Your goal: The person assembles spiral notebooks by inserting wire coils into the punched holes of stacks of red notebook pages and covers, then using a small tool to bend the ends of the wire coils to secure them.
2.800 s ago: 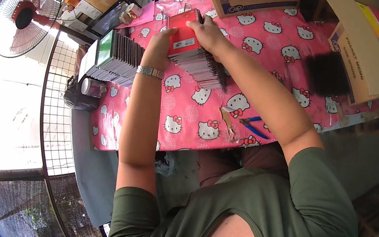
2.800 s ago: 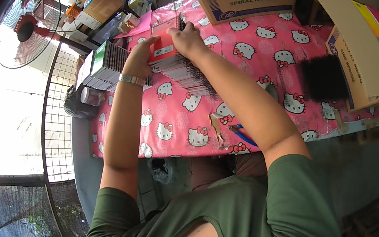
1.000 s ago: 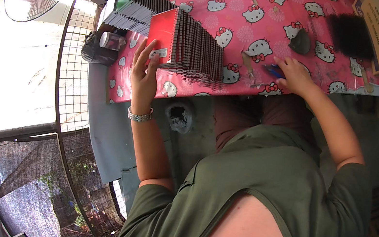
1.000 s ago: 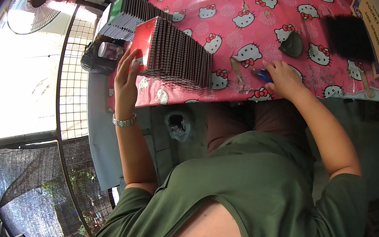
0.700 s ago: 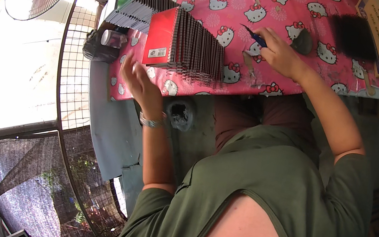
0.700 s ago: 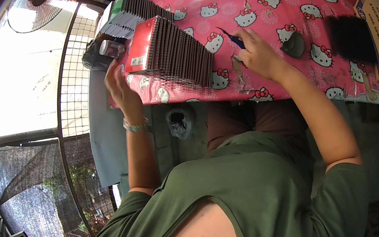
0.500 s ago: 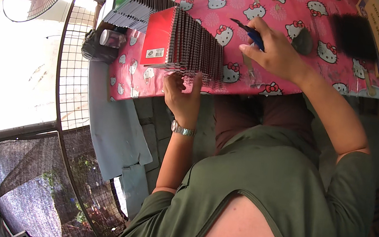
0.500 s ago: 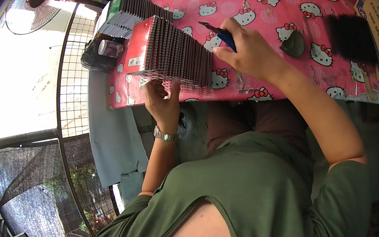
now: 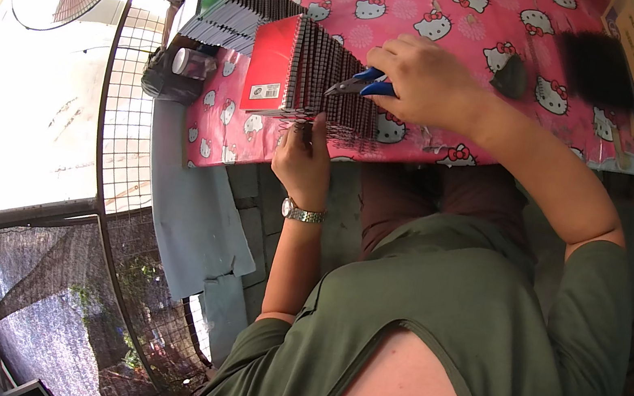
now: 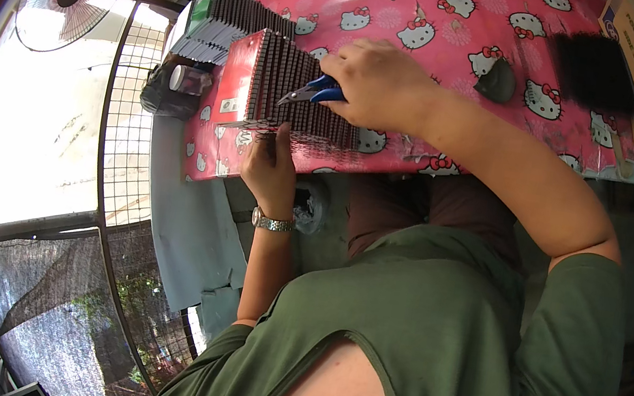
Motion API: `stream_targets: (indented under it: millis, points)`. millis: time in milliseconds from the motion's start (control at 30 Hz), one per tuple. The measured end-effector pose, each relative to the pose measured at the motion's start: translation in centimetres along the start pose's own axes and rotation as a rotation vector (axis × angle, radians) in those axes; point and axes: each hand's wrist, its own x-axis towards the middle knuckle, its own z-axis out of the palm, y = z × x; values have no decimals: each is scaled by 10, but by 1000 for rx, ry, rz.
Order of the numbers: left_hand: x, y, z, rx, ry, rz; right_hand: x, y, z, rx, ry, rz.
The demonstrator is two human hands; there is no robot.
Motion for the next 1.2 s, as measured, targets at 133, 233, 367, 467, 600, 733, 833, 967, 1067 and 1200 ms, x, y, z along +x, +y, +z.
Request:
stream_targets:
  millis: [133,233,367,467,600,733,833,967,1067,1200]
  points:
    - [-3,-10,-8,108,-67,15,12,-9,-1,-202,40,-159]
    - [-1,9,-20,-19,43,7,22,-15,-1,-219,102,-220]
    - [9,17,-26,-145,103,-49,35,-18,2,-311,175,-287]
    - [14,15,-25,-125,75,-11,42,-23,4,-368,188,-307]
    - [16,20,-25,-121,68,29,45,-28,6,-448,207,-319]
    - [20,26,-29,-88,22,34,49,-30,5,-403,189,-333]
    - [21,24,-30,-80,38,79,55,-35,-1,-542,-43,-299]
    - [20,17,-28,-167,53,62,54,-32,7,-460,-32,-254]
    - [15,10,-31,-303,-21,-93,49,-26,12,-343,92,-262]
    - [12,5,-31,-631,-89,-318,40,-14,14,-205,56,-208]
